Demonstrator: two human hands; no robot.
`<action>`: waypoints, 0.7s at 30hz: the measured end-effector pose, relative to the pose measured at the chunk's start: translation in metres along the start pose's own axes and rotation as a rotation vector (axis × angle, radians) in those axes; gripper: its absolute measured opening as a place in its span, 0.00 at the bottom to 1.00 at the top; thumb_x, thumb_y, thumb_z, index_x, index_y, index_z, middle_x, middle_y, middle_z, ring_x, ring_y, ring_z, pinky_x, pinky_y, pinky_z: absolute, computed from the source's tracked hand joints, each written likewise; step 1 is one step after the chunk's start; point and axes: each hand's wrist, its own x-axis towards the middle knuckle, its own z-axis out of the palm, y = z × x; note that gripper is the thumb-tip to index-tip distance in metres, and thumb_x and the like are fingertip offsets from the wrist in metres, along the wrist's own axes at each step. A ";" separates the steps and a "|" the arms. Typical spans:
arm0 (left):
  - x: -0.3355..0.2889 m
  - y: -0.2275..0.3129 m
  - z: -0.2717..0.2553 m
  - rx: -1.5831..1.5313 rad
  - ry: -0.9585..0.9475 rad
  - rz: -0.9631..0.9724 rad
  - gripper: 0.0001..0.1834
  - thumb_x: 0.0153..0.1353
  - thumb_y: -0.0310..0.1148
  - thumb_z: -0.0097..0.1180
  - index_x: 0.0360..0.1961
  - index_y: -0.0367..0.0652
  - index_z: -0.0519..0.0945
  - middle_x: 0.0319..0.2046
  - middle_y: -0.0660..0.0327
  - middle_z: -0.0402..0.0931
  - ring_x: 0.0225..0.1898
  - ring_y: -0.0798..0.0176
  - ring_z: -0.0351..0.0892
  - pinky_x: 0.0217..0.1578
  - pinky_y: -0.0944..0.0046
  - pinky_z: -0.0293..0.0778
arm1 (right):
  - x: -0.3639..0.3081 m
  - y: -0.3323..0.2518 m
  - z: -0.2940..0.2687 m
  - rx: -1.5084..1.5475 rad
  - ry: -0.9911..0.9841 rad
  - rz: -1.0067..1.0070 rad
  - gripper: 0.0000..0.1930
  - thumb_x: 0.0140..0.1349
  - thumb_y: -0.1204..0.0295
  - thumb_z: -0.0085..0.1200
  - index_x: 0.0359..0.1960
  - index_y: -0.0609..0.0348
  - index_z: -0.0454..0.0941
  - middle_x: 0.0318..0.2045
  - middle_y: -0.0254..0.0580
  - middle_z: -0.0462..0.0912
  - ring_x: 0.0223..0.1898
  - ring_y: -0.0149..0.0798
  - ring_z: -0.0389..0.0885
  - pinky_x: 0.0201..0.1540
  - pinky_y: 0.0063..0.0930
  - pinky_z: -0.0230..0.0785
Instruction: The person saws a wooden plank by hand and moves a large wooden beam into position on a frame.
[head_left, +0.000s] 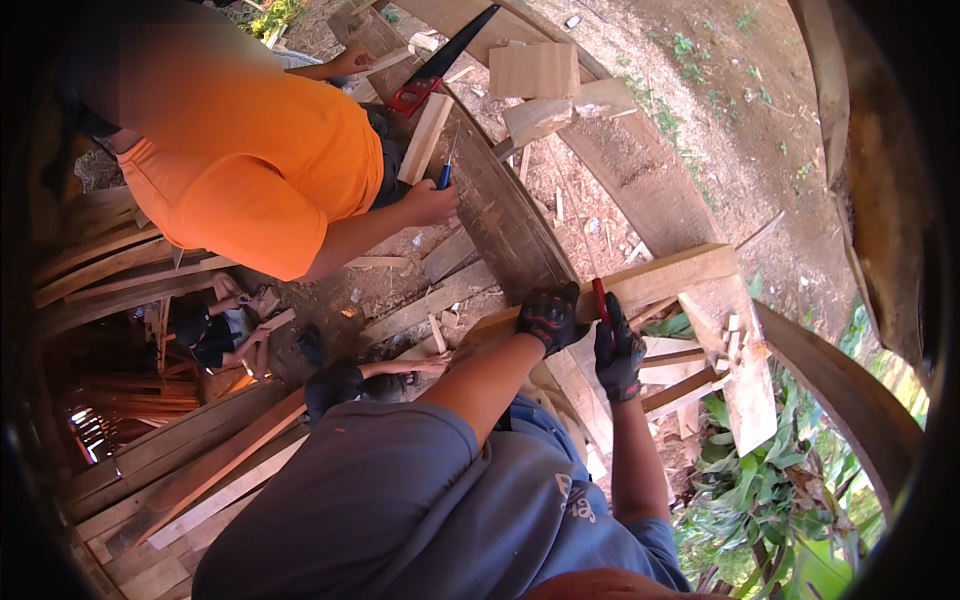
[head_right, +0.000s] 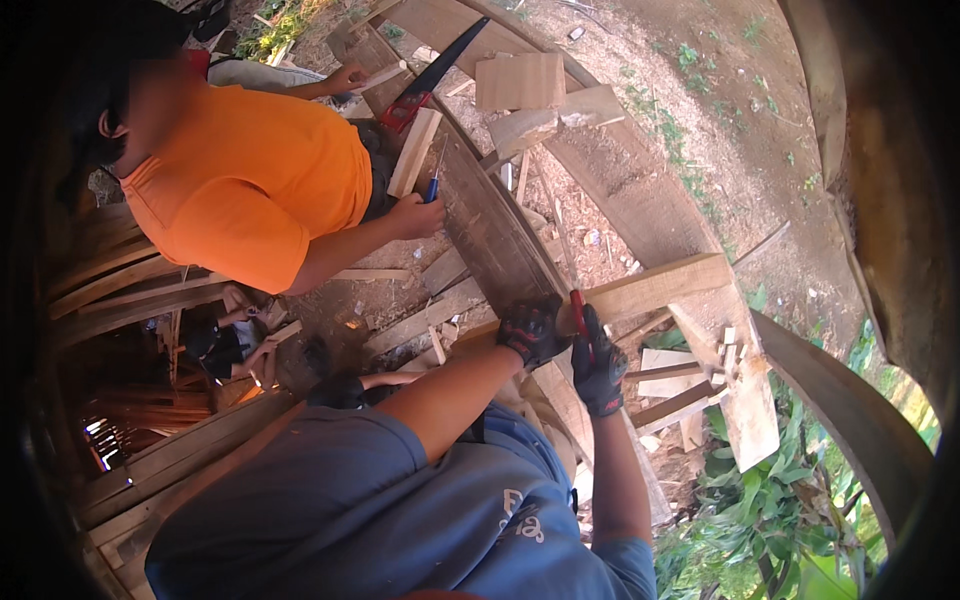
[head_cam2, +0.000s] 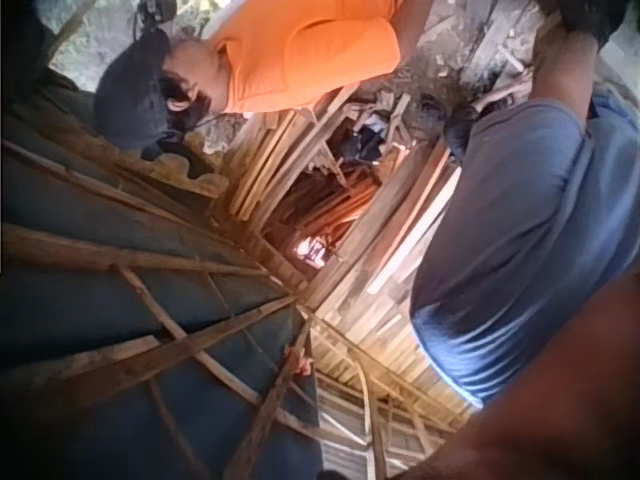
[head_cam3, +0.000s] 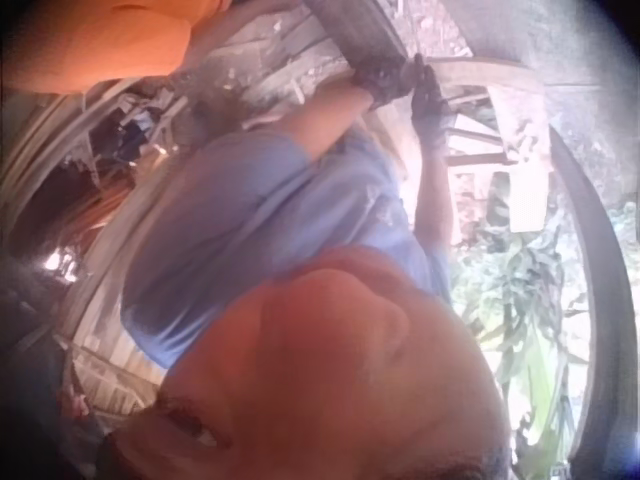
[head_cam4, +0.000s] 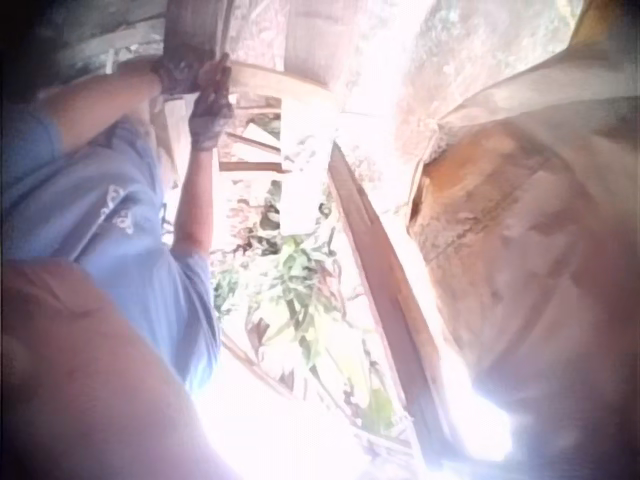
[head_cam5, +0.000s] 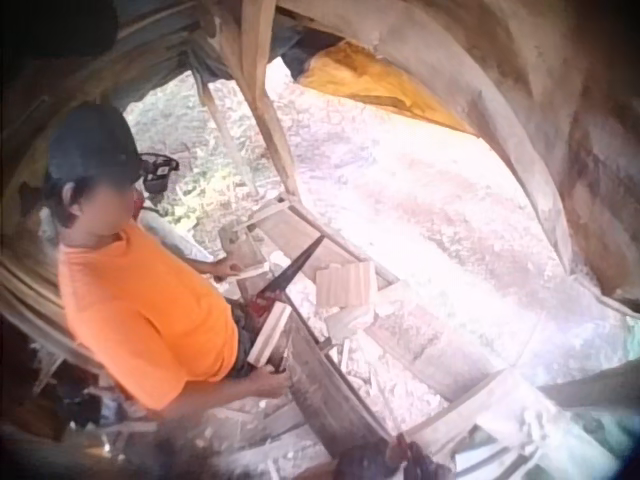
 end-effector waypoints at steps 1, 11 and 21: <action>-0.003 -0.004 0.003 -0.001 -0.005 -0.025 0.34 0.62 0.60 0.65 0.59 0.44 0.78 0.41 0.48 0.90 0.45 0.41 0.91 0.51 0.42 0.82 | 0.005 -0.004 -0.001 0.026 0.004 -0.024 0.24 0.76 0.71 0.57 0.72 0.55 0.77 0.56 0.60 0.88 0.49 0.61 0.92 0.47 0.48 0.84; 0.009 0.005 0.012 0.022 -0.109 -0.134 0.38 0.62 0.65 0.62 0.63 0.49 0.81 0.53 0.47 0.88 0.55 0.40 0.88 0.58 0.40 0.80 | -0.035 -0.121 -0.114 -0.176 -0.215 0.378 0.25 0.75 0.62 0.58 0.72 0.50 0.77 0.57 0.58 0.88 0.53 0.61 0.90 0.53 0.50 0.83; 0.007 0.012 -0.003 0.094 -0.119 -0.119 0.39 0.62 0.64 0.64 0.62 0.44 0.79 0.53 0.49 0.87 0.56 0.46 0.87 0.58 0.44 0.79 | -0.045 -0.226 -0.170 -0.449 -0.193 0.328 0.26 0.73 0.74 0.57 0.72 0.47 0.76 0.58 0.45 0.89 0.44 0.53 0.93 0.43 0.42 0.86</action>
